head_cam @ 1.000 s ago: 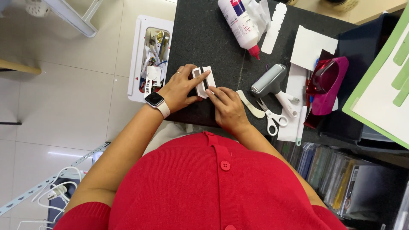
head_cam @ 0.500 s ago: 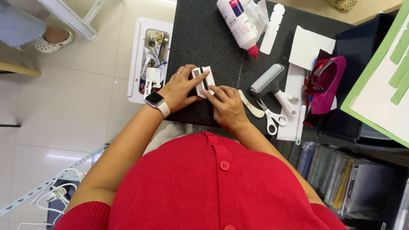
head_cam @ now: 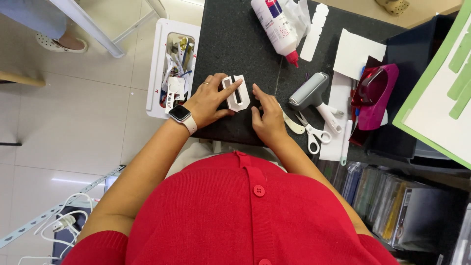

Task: Assembling and decorating small paper boxes by folding components, applying glue, and arranging paper flowers.

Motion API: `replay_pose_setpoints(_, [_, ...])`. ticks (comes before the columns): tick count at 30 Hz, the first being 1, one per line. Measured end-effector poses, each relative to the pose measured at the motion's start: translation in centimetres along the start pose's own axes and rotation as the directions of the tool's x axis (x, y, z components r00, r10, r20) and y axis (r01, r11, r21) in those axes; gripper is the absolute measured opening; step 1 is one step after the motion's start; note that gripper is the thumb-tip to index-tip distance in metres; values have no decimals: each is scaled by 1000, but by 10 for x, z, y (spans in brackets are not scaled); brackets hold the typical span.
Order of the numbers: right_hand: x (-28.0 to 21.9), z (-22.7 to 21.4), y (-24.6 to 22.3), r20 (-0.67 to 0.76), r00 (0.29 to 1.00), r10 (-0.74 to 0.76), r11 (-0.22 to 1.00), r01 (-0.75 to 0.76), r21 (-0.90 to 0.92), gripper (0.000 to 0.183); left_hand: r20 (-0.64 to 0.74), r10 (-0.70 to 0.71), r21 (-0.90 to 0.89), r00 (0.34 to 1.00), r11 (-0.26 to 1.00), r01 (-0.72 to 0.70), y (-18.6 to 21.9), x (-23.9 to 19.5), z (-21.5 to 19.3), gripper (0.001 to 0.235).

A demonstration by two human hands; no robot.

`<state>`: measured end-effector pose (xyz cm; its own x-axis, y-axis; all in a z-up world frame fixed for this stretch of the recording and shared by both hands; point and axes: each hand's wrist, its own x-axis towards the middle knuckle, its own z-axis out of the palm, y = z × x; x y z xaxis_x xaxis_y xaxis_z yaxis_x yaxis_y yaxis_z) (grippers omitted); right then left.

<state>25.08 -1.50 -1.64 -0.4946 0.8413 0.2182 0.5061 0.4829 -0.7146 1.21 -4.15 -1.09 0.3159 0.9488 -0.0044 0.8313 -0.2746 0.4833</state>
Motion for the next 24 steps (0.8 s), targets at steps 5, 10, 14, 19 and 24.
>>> replay_pose_setpoints(5, [0, 2, -11, 74, 978, 193, 974, -200, 107, 64, -9, 3, -9, 1000, 1000, -3, -1, 0, 2, 92])
replay_pose_setpoints(10, [0, 1, -9, 148, 943, 299, 932, -322, 167, 63, -16, 1, -2, 1000, 1000, -1, 2, -4, 1, 91])
replay_pose_setpoints(14, [-4, 2, -3, 197, 918, 344, 887, -387, 253, 63, -22, -8, 6, 1000, 1000, 8, 3, -10, 2, 88])
replay_pose_setpoints(19, [-14, 11, 9, 223, 899, 377, 796, -438, 419, 63, -63, -45, -10, 997, 999, 44, 6, -19, 11, 87])
replay_pose_setpoints(24, [-15, 19, 18, 246, 892, 379, 764, -452, 460, 61, -86, -82, -14, 993, 997, 81, 6, -27, 17, 94])
